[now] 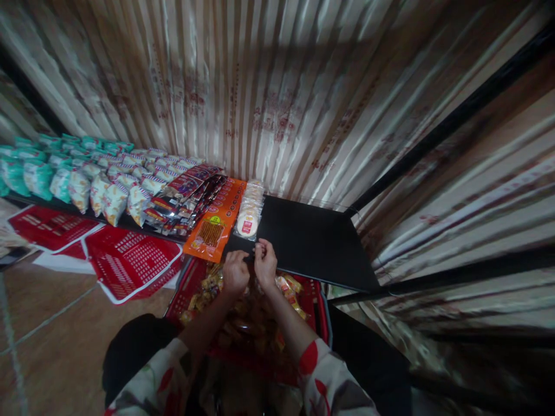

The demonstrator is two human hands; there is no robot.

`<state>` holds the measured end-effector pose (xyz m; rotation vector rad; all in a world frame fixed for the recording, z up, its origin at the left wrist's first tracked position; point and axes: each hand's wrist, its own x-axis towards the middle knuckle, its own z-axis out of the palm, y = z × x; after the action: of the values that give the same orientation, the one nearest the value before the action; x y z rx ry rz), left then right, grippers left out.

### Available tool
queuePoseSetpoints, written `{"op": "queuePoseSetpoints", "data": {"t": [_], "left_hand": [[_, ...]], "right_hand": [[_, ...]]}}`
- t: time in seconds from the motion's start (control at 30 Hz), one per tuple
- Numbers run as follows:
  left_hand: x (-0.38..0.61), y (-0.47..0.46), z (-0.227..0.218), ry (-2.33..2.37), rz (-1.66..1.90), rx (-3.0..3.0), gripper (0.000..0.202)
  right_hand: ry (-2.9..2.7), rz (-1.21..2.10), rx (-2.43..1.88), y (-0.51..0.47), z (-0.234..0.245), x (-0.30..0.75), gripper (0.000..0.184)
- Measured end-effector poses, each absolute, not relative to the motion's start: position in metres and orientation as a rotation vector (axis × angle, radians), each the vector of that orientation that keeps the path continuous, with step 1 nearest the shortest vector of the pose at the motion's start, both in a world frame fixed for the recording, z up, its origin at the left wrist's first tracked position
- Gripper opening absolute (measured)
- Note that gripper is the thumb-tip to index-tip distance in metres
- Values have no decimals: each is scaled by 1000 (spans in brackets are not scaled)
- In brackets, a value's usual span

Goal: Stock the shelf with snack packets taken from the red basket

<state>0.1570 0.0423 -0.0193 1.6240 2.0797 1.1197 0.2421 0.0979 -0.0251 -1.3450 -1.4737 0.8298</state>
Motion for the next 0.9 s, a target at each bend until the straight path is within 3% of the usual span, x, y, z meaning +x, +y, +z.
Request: {"op": "queuePoseSetpoints", "data": {"t": [0.47, 0.9], "left_hand": [[178, -2, -86, 2040, 627, 1555, 28], [178, 19, -126, 1998, 416, 1495, 40]], "right_hand": [[-1669, 973, -1610, 43, -98, 256, 28], [-1427, 1342, -1689, 55, -155, 267, 16]]}}
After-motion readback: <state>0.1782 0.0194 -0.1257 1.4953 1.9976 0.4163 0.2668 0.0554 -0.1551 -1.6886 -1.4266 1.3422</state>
